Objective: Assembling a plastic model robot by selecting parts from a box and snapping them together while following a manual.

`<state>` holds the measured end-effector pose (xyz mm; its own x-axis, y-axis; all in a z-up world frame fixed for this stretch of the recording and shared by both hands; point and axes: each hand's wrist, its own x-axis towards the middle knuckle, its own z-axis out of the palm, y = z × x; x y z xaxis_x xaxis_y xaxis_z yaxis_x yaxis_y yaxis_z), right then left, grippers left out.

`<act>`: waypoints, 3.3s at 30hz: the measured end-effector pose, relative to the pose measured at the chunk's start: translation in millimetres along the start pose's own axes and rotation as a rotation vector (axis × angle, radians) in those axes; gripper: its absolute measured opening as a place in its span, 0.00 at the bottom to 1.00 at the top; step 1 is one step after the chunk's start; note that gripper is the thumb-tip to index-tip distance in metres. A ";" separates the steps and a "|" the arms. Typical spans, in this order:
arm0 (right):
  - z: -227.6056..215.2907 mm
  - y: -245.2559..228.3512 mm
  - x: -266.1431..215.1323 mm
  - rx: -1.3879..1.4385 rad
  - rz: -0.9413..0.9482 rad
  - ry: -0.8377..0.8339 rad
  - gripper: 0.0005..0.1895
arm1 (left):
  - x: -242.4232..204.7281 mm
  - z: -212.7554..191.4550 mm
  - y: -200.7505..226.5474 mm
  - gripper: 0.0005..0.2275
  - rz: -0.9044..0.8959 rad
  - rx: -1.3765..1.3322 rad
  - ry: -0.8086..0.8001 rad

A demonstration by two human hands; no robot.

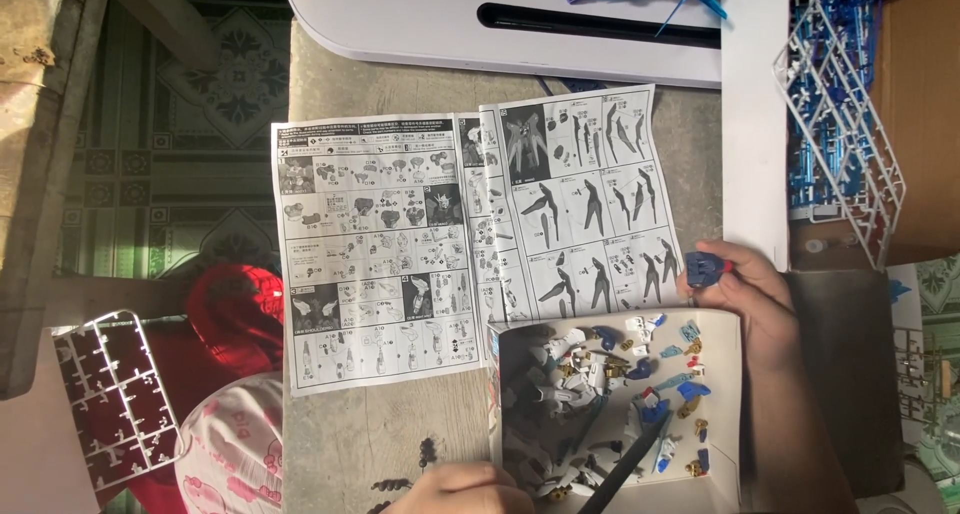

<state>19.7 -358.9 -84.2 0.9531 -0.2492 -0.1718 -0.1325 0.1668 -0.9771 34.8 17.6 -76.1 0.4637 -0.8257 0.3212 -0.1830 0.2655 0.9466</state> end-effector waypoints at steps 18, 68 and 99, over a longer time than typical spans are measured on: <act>16.6 -7.6 3.2 0.046 -0.010 0.007 0.21 | 32.9 -12.3 27.4 0.07 0.372 0.579 0.150; 40.9 -25.5 11.7 -0.084 -0.233 -0.190 0.19 | 56.2 0.4 54.0 0.03 0.283 0.708 0.183; 42.2 -22.3 15.0 -0.046 -0.338 -0.258 0.17 | 19.4 -8.5 47.3 0.11 -0.095 0.875 0.275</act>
<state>48.5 -326.1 -59.7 0.9811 -0.0342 0.1904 0.1925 0.0725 -0.9786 42.5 18.3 -24.9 0.6795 -0.6477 0.3446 -0.6719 -0.3608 0.6469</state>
